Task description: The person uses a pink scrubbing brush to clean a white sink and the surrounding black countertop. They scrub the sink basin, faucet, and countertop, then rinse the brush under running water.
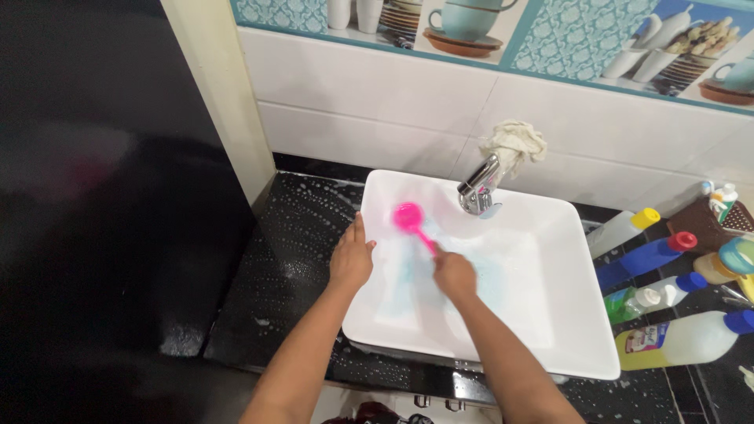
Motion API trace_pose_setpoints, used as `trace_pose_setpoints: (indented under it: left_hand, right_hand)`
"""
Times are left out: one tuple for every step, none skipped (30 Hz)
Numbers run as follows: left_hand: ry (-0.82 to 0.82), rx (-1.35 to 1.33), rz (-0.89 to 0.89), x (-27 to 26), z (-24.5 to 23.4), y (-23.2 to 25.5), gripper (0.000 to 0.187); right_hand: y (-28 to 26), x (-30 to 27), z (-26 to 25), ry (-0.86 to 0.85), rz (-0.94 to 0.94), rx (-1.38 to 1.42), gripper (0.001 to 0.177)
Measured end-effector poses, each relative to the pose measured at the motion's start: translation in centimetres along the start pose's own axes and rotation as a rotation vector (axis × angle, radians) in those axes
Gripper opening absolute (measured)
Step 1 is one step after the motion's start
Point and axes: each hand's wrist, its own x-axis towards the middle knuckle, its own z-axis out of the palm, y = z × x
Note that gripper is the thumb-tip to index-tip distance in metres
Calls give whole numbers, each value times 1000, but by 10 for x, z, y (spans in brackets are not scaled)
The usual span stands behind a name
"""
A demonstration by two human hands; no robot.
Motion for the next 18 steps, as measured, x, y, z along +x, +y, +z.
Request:
trace_pose_setpoints:
  left_hand:
    - [3, 5, 8, 5, 3, 0, 75]
    - [7, 10, 18, 11, 4, -1, 76]
    - [11, 15, 28, 15, 5, 0, 76]
    - [-16, 2, 9, 19, 4, -1, 76]
    - [-43, -12, -9, 21, 2, 0, 76]
    - [-67, -26, -27, 25, 0, 1, 76]
    - [-68, -43, -33, 28, -3, 2, 76]
    - [-71, -63, -43, 30, -6, 5, 76]
    - [-73, -83, -53, 32, -8, 9, 76]
    - [-92, -78, -68, 32, -12, 10, 75]
    - [-111, -73, -83, 33, -15, 12, 74]
    - [-127, -67, -96, 36, -19, 15, 74]
    - [-162, -81, -125, 39, -22, 18, 73]
    - [-198, -93, -155, 40, -26, 19, 72]
    - [-234, -105, -186, 42, -29, 19, 71]
    - [-221, -114, -174, 43, -30, 21, 71]
    - [-208, -123, -163, 43, -30, 21, 71]
    - [-194, -129, -146, 45, -32, 22, 71]
  right_hand:
    - [-1, 2, 4, 41, -61, 3, 53]
    - [-7, 5, 10, 84, -121, 6, 57]
    - [-13, 8, 12, 128, -182, 8, 61]
    - [-17, 11, 11, 152, -137, -65, 62]
    - [-22, 15, 8, 175, -92, -139, 63]
    - [-27, 21, 3, 201, -47, -213, 64]
    - [-34, 31, -1, 214, -34, -198, 63]
    - [-40, 40, -7, 222, -24, -185, 62]
    - [-45, 49, -12, 231, -13, -173, 61]
    - [-49, 52, -15, 194, -84, -208, 62]
    - [-48, 54, -20, 156, -156, -242, 62]
    - [-47, 57, -25, 121, -228, -277, 63]
    - [-43, 57, -30, 148, -147, -271, 67]
    - [-39, 55, -33, 174, -66, -263, 70]
    - [-36, 51, -33, 200, 15, -255, 74]
    - [-30, 44, -33, 179, 44, -273, 73]
    - [-25, 36, -31, 159, 73, -290, 72]
    - [-22, 28, -28, 143, 106, -305, 72]
